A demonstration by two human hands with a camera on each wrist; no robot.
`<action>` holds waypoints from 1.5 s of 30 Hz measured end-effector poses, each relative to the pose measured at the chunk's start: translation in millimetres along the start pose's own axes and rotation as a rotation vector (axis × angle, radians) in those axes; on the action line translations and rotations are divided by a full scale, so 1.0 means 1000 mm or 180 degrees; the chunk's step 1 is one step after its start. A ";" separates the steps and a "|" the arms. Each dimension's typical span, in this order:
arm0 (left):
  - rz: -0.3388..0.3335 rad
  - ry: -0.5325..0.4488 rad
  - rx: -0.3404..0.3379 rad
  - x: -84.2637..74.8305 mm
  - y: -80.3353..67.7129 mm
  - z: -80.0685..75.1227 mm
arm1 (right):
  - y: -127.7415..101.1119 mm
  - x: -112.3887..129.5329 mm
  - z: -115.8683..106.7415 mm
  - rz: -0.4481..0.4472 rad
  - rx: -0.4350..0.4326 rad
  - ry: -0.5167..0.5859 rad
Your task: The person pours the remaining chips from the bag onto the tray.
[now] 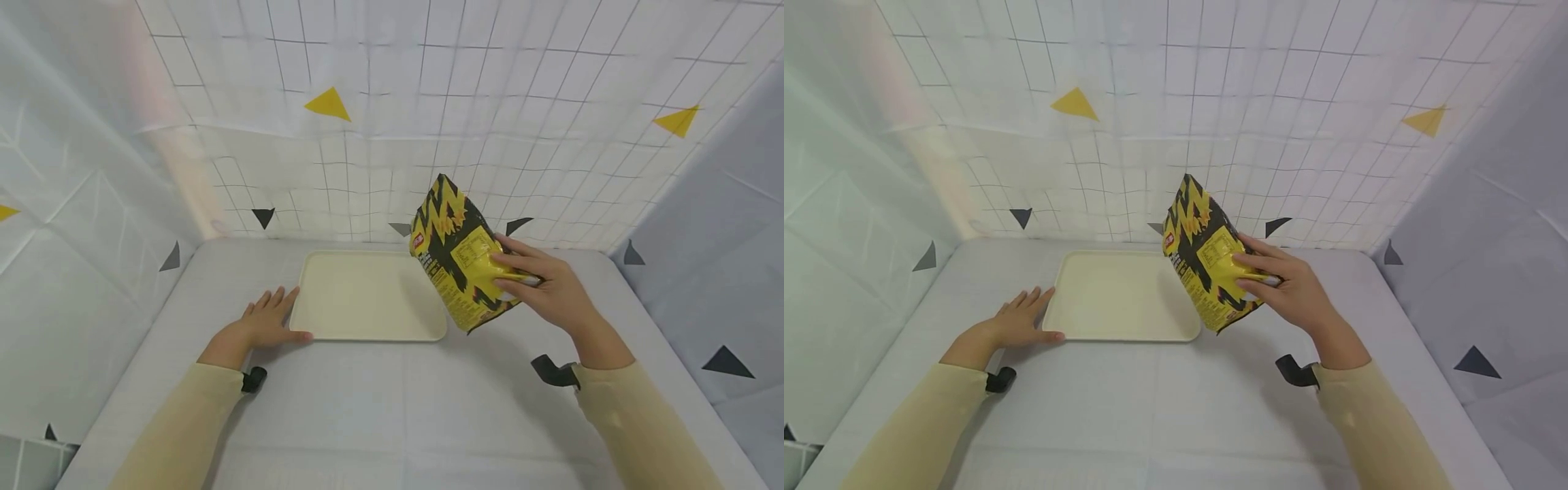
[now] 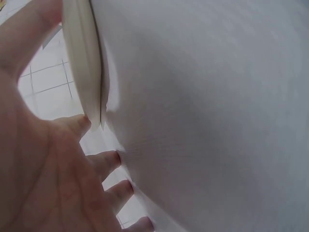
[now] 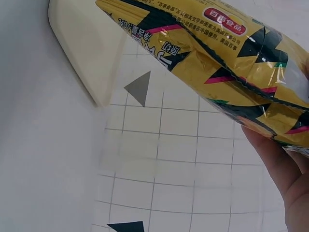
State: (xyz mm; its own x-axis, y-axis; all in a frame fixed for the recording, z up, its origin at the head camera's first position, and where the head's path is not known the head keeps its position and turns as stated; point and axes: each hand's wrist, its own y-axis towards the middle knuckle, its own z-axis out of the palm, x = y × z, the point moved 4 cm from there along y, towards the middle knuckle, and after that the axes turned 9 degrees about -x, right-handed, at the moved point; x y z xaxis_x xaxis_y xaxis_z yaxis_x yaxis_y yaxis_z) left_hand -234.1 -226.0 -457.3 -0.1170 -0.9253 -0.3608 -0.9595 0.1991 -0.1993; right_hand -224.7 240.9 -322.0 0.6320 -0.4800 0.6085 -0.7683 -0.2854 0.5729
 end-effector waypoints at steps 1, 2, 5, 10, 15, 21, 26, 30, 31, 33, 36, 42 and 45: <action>0.0002 -0.0004 0.0002 0.000 0.000 0.000 | 0.001 0.000 0.001 0.0002 0.0049 -0.0043; 0.0005 -0.0005 0.0002 0.000 0.000 0.000 | 0.002 -0.001 0.002 0.0007 0.0100 -0.0090; 0.0009 -0.0003 0.0001 0.000 0.000 0.000 | 0.006 -0.003 0.006 0.0005 0.0280 -0.0148; 0.0017 -0.0009 -0.0005 0.001 0.000 -0.001 | 0.012 -0.005 0.013 0.0038 0.0577 -0.0058; 0.0015 -0.0026 -0.0004 0.000 0.000 -0.001 | 0.014 -0.006 0.020 0.0079 0.0681 -0.0039; 0.0026 -0.0016 -0.0029 0.000 -0.001 -0.001 | 0.015 -0.007 0.024 0.0090 0.0728 -0.0124; 0.0022 0.0003 -0.0042 0.001 0.000 0.001 | 0.019 -0.006 0.027 0.0042 0.0799 -0.0166; 0.0023 0.0001 -0.0042 0.002 0.001 0.001 | 0.024 -0.004 0.029 0.0041 0.0877 -0.0105; 0.0024 0.0006 -0.0041 0.002 0.000 0.001 | 0.025 -0.003 0.030 0.0041 0.0901 -0.0086; 0.0024 0.0016 -0.0040 0.002 0.000 0.002 | 0.027 -0.001 0.032 0.0048 0.0955 -0.0069; 0.0021 0.0024 -0.0039 0.002 0.000 0.001 | 0.029 0.001 0.034 0.0037 0.1027 -0.0089; 0.0021 0.0023 -0.0047 0.001 -0.001 0.000 | 0.034 0.000 0.037 0.0091 0.1177 -0.0257; 0.0024 0.0018 -0.0041 0.000 -0.001 0.000 | 0.035 0.001 0.038 0.0141 0.1252 -0.0321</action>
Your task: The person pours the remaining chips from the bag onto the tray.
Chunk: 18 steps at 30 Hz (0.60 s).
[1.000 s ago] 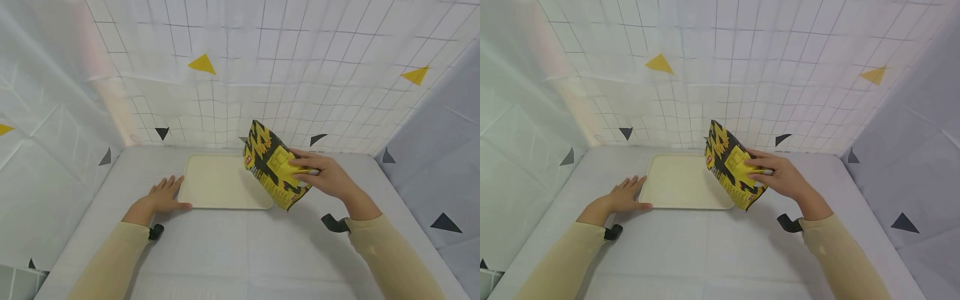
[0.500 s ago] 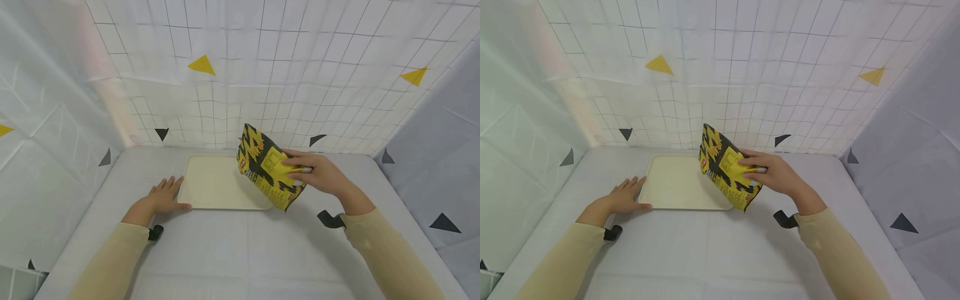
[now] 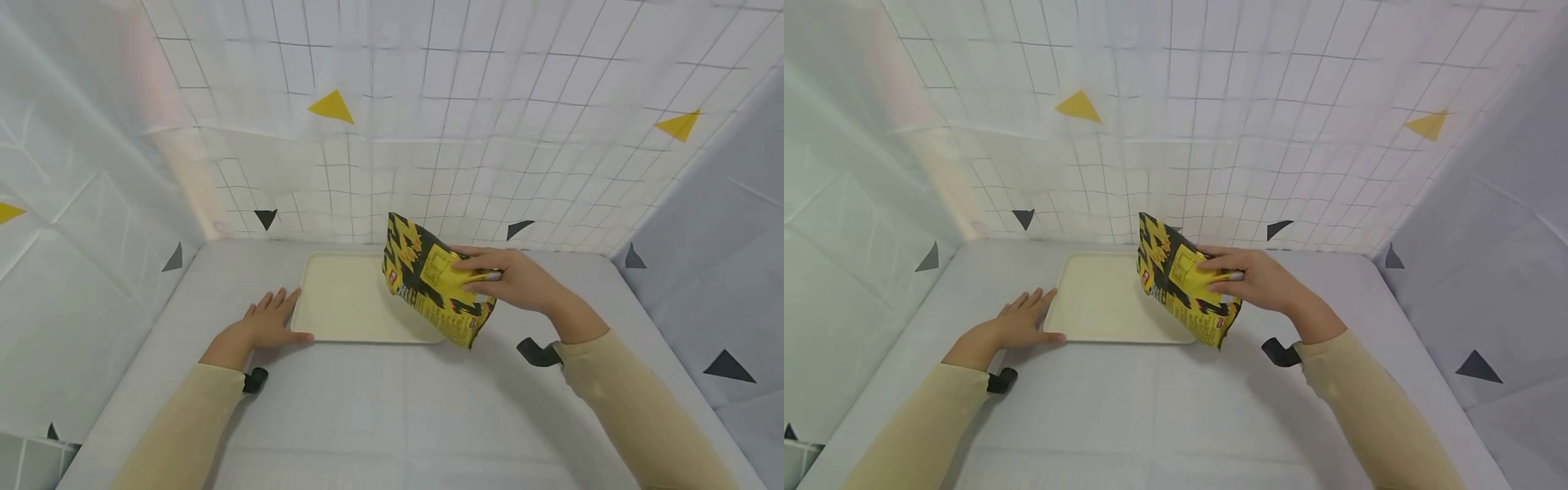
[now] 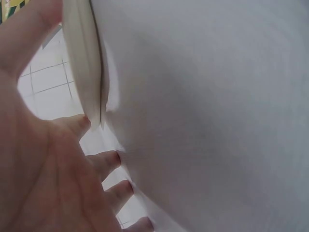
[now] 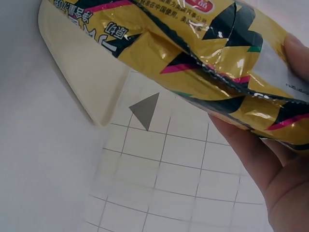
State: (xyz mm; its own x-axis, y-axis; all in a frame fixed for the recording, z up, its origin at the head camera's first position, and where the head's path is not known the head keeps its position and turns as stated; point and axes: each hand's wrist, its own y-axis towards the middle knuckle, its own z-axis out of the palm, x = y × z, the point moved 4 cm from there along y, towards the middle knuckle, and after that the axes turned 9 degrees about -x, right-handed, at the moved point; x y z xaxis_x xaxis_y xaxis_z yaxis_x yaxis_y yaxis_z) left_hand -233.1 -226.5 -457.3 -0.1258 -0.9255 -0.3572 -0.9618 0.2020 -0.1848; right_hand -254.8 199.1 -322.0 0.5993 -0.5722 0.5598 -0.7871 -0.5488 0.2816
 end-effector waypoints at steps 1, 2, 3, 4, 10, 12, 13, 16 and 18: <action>-0.0001 0.0000 0.0006 0.000 0.000 0.000 | 0.000 0.000 0.000 0.0010 0.0029 -0.0016; -0.0002 0.0000 0.0011 0.000 0.000 0.001 | 0.001 0.000 0.000 0.0024 0.0055 -0.0031; -0.0005 -0.0001 0.0014 0.000 0.000 0.001 | 0.001 0.001 0.001 0.0034 0.0083 -0.0034; -0.0007 0.0001 0.0015 0.000 0.000 0.002 | 0.002 0.001 0.001 0.0045 0.0112 -0.0040; 0.0004 0.0019 0.0012 0.001 0.000 0.001 | 0.005 0.001 0.002 0.0077 0.0215 -0.0027; 0.0011 0.0020 0.0009 0.000 0.000 0.000 | 0.006 0.001 0.002 0.0085 0.0234 -0.0012; 0.0011 0.0025 0.0009 0.000 0.000 0.000 | 0.006 0.001 0.002 0.0086 0.0242 -0.0009; 0.0008 0.0015 0.0014 0.001 0.001 0.000 | 0.007 0.000 0.002 0.0120 0.0270 -0.0021; 0.0004 0.0008 0.0019 0.001 0.001 -0.001 | 0.008 0.001 0.002 0.0133 0.0279 -0.0033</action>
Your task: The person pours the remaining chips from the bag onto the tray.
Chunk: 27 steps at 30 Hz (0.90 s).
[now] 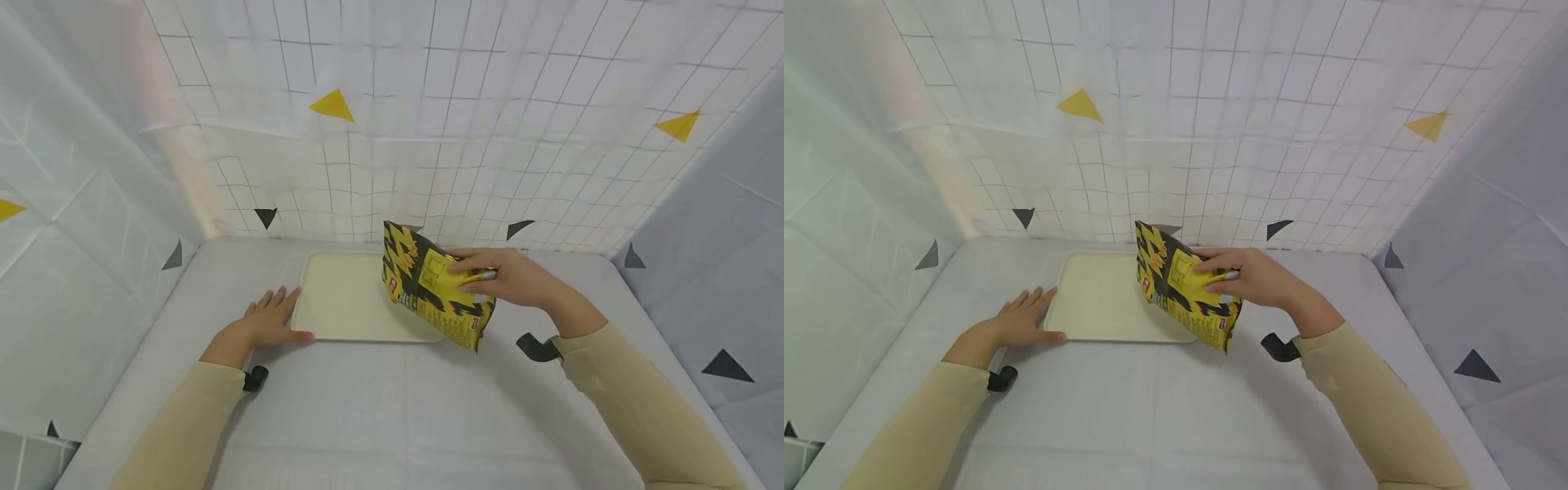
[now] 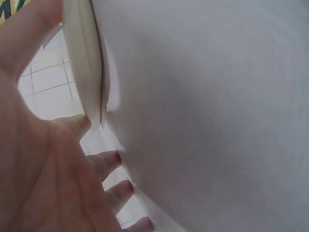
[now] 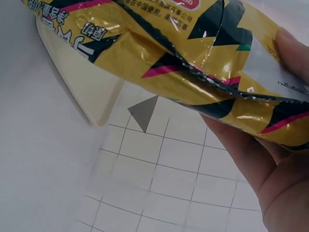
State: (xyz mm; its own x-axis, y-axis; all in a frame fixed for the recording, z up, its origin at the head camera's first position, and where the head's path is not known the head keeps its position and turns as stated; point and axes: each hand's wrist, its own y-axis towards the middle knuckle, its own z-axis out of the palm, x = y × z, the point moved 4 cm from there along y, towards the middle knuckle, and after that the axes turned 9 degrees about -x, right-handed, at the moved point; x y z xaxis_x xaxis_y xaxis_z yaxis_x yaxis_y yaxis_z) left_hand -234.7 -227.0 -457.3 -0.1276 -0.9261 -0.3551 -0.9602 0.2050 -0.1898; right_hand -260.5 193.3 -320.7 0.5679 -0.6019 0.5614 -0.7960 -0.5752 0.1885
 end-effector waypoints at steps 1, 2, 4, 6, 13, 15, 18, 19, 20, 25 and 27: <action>-0.0003 -0.0002 0.0004 0.000 0.000 0.000 | 0.000 0.000 0.000 0.0001 0.0003 -0.0003; -0.0005 -0.0008 0.0006 0.000 0.000 0.000 | 0.001 0.001 0.000 0.0004 0.0008 -0.0003; -0.0009 0.0004 0.0007 0.000 0.000 0.000 | 0.002 0.002 -0.001 0.0012 0.0027 0.0039; -0.0015 0.0013 0.0006 0.000 0.000 0.000 | 0.003 0.004 -0.001 0.0014 0.0048 0.0072; -0.0016 0.0012 0.0004 0.001 0.000 0.001 | 0.007 0.005 -0.004 0.0069 0.0086 0.0076; -0.0013 0.0009 0.0004 0.001 0.000 0.001 | 0.008 0.005 -0.004 0.0085 0.0099 0.0085; -0.0008 -0.0004 0.0000 0.001 0.000 0.001 | 0.009 0.005 -0.002 0.0078 0.0109 0.0106; -0.0008 -0.0004 -0.0001 0.001 0.000 0.001 | 0.009 0.005 -0.002 0.0064 0.0109 0.0113; -0.0009 -0.0009 0.0001 0.001 0.000 0.001 | 0.009 0.005 -0.002 0.0050 0.0106 0.0108; -0.0008 -0.0011 0.0002 0.001 0.000 0.000 | 0.010 0.006 -0.002 0.0041 0.0092 0.0103; 0.0001 -0.0007 -0.0005 0.001 0.000 0.000 | 0.010 0.006 -0.002 0.0047 0.0087 0.0100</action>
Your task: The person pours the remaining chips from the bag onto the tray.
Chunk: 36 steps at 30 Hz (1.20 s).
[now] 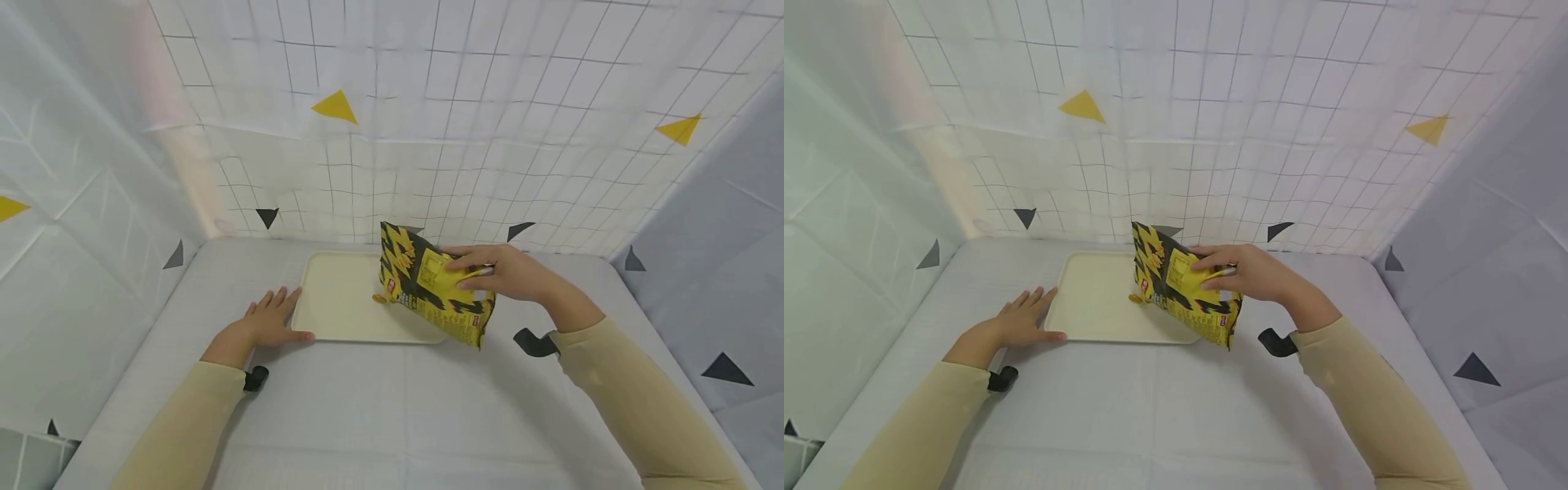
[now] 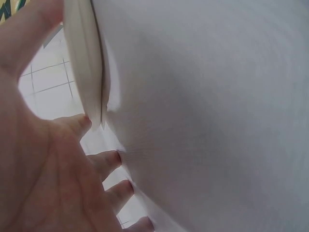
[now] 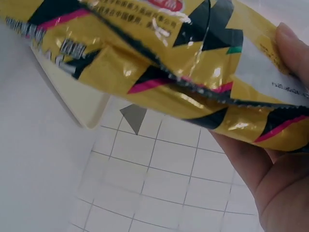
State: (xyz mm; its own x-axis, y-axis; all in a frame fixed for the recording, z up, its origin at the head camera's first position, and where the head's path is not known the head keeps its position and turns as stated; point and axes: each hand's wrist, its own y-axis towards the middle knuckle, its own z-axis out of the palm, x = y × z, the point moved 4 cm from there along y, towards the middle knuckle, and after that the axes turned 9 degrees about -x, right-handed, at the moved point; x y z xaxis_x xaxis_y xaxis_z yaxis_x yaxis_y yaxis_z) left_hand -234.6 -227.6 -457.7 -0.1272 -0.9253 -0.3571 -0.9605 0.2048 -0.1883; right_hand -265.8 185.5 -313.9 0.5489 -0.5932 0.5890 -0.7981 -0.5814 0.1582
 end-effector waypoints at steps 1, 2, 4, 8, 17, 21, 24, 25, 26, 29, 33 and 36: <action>0.0005 0.0005 -0.0003 0.000 0.000 0.000 | 0.000 0.000 0.000 0.0008 -0.0002 -0.0014; 0.0006 0.0012 -0.0005 0.000 0.000 0.000 | 0.000 -0.001 0.000 0.0018 -0.0002 -0.0019; 0.0008 0.0025 -0.0007 0.001 0.001 0.000 | -0.001 -0.001 -0.002 0.0042 -0.0010 -0.0042; 0.0000 0.0038 -0.0008 0.001 0.001 0.000 | -0.001 -0.002 -0.004 0.0076 -0.0032 -0.0056; -0.0009 0.0056 0.0024 0.000 0.000 0.001 | 0.000 -0.002 -0.006 0.0085 -0.0092 -0.0076; 0.0004 0.0063 0.0022 -0.001 0.001 0.000 | 0.000 -0.002 -0.006 0.0137 -0.0067 -0.0103; 0.0003 0.0074 0.0021 0.000 0.002 0.001 | 0.001 -0.002 -0.007 0.0166 -0.0054 -0.0114; 0.0001 0.0075 0.0021 0.001 0.003 0.001 | 0.001 -0.002 -0.008 0.0174 -0.0054 -0.0110; -0.0005 0.0071 0.0019 0.001 0.003 0.002 | 0.002 -0.003 -0.008 0.0175 -0.0056 -0.0120; -0.0015 0.0065 0.0007 0.002 0.003 0.003 | 0.003 -0.003 -0.009 0.0183 -0.0053 -0.0103; -0.0018 0.0061 0.0009 0.003 0.003 0.003 | 0.003 -0.003 -0.008 0.0205 -0.0010 -0.0113; -0.0009 0.0063 0.0023 0.002 0.003 0.003 | 0.001 -0.003 -0.008 0.0237 -0.0027 -0.0112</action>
State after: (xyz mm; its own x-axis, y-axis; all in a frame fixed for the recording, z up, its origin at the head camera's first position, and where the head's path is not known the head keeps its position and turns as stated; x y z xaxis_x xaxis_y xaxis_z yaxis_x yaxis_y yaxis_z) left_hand -237.5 -228.0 -461.8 -0.1295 -0.9320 -0.3384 -0.9591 0.2045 -0.1960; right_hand -270.2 191.1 -309.0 0.4962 -0.6538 0.5713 -0.8390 -0.5303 0.1218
